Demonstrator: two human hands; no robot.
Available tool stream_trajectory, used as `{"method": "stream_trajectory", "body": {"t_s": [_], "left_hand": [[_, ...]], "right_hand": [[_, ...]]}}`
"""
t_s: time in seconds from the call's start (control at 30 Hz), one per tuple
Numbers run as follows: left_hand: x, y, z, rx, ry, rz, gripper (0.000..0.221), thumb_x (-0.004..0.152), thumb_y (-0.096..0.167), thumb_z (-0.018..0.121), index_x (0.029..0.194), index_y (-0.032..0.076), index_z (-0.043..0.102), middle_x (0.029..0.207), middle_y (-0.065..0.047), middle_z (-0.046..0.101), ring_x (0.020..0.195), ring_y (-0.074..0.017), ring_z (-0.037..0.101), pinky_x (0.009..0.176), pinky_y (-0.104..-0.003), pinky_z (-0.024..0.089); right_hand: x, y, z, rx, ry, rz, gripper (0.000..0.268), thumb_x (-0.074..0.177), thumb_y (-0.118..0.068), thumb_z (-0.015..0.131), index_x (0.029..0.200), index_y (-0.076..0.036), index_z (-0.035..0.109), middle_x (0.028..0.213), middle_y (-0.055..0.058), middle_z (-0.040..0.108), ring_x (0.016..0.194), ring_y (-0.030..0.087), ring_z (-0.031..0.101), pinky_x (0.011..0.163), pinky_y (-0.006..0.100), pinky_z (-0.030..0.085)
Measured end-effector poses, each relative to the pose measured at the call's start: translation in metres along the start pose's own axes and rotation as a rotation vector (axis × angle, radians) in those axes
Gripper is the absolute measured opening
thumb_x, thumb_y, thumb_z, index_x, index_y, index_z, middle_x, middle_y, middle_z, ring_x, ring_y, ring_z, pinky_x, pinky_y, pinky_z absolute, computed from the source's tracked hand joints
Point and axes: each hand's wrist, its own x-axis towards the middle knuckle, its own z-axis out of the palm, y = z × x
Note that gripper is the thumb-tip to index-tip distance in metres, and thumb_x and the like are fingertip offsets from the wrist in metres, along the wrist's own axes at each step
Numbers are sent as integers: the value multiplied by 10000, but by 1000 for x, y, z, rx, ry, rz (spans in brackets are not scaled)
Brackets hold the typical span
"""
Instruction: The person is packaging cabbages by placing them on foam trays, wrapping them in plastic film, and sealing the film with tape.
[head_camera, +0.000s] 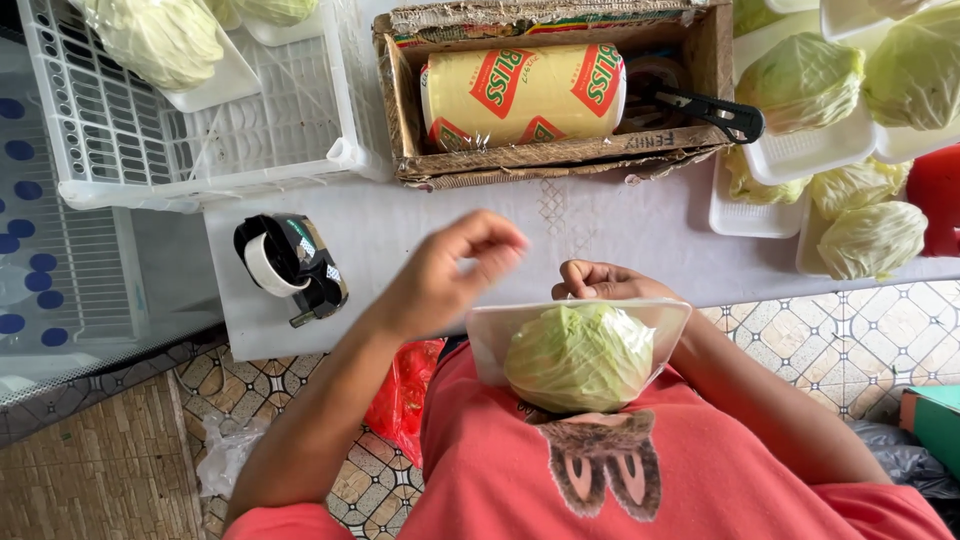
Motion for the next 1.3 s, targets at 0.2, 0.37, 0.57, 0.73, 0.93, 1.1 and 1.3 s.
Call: {"method": "stream_trajectory", "body": {"t_s": [0.2, 0.37, 0.57, 0.73, 0.93, 1.1, 1.3], "left_hand": [[-12, 35, 52, 525, -170, 361, 379, 994, 417, 621, 1152, 78, 682, 1033, -98, 663, 984, -301, 658, 865, -410, 556], [-12, 34, 57, 586, -176, 365, 565, 914, 543, 633, 1221, 69, 624, 1082, -106, 614, 1017, -316, 608, 879, -421, 541], [-7, 28, 55, 675, -245, 286, 965, 692, 753, 698, 1360, 80, 518, 1183, -144, 577, 1075, -375, 588, 890, -467, 530], [1, 45, 49, 566, -423, 56, 1162, 566, 716, 767, 1439, 53, 383, 1090, -265, 632, 974, -505, 665, 879, -569, 536], [16, 29, 36, 535, -413, -124, 1154, 473, 715, 831, 1380, 99, 469, 1212, -215, 687, 1088, -467, 690, 965, -553, 535], [17, -2, 16, 289, -95, -488, 1070, 454, 641, 931, 1358, 278, 488, 1260, -93, 721, 1207, -340, 678, 1062, -457, 523], [16, -43, 45, -393, 569, -143, 818, 671, 419, 949, 1321, 103, 568, 1084, -79, 657, 1008, -168, 623, 894, -356, 549]], "right_hand": [[-7, -3, -19, -67, 61, 47, 244, 910, -111, 696, 881, 3, 482, 701, 99, 586, 564, 183, 652, 419, 289, 504], [-6, 7, -40, -74, 94, 31, 311, 890, -189, 748, 897, 4, 505, 666, 95, 600, 522, 166, 644, 414, 273, 502], [-5, 32, -107, -40, 170, -45, 324, 899, -279, 730, 993, -62, 510, 800, 92, 622, 649, 192, 661, 503, 323, 527], [-8, 34, -156, -3, 250, -142, 281, 934, -288, 654, 1116, -130, 509, 962, 92, 616, 789, 232, 660, 599, 385, 538], [-16, 28, -196, 47, 356, -261, 306, 976, -300, 563, 1264, -212, 510, 1156, 92, 608, 956, 280, 658, 715, 460, 550], [-11, 17, -214, 83, 429, -358, 379, 1011, -312, 487, 1387, -280, 512, 1318, 91, 602, 1095, 320, 656, 811, 522, 558], [-16, 19, -145, -169, 555, -546, 356, 1065, -410, 446, 1260, -140, 571, 1276, 136, 663, 1148, 285, 653, 981, 439, 508]]}}
